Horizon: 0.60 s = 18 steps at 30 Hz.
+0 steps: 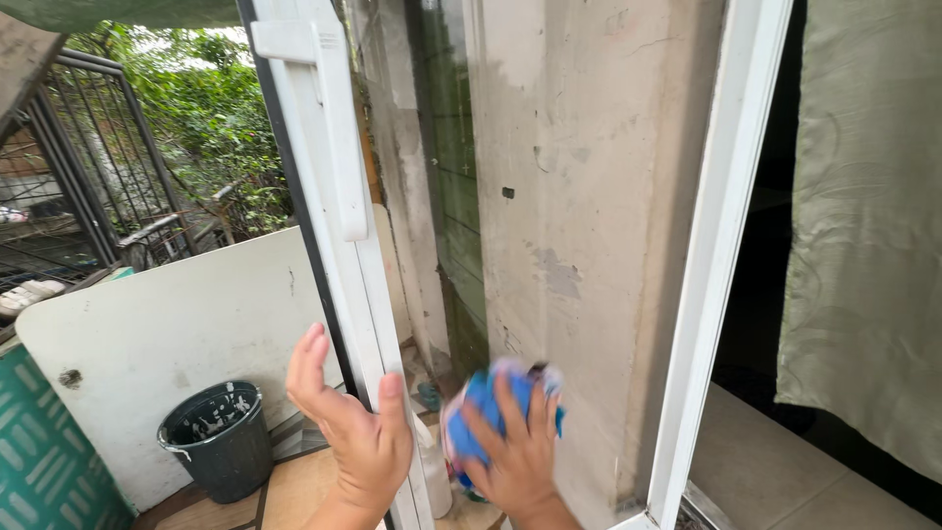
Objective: The person wipes a sliding window frame and glass with a blue cloth. They then spray a foaming cleaner onto the glass and scrub the surface with a red cloth in circular motions.
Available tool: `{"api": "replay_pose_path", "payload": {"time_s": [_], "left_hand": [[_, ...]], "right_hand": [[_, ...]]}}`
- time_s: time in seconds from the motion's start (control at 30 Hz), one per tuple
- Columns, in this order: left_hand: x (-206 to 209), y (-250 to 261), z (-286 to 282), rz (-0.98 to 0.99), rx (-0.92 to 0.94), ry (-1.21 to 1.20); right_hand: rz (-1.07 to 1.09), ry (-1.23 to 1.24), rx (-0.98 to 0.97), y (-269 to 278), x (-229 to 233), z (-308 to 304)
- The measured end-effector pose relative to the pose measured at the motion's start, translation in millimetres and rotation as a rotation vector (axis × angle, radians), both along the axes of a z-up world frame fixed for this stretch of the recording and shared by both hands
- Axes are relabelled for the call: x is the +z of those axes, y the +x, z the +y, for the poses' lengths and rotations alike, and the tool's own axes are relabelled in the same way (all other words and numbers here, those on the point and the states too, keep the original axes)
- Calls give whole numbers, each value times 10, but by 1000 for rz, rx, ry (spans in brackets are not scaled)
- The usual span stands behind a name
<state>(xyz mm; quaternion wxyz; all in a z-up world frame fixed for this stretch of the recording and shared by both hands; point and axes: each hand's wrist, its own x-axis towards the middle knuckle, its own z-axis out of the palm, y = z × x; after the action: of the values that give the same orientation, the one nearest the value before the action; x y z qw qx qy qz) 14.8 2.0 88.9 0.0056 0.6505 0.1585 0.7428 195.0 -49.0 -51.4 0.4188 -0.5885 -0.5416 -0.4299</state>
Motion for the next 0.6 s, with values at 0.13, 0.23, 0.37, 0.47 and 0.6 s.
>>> {"api": "replay_pose_path", "payload": {"time_s": [0.13,0.23,0.37,0.47,0.6], "left_hand": [[25,14,-20,-45,-234,-142],[17,-58,1,-23,-314,-187],[55,-45,-10,-64,-387,-246],[72,-33,1,-97,-400,-312],[90,-41,-31,-96,-420,-361]], "right_hand": [[191,44,-70,660,-489,-351],[502,406,-248,812,114,-263],[565,540,-229,508,1594,81],[248,383,-68,-229,1697,287],[46,98,46,-418,786,80]]}}
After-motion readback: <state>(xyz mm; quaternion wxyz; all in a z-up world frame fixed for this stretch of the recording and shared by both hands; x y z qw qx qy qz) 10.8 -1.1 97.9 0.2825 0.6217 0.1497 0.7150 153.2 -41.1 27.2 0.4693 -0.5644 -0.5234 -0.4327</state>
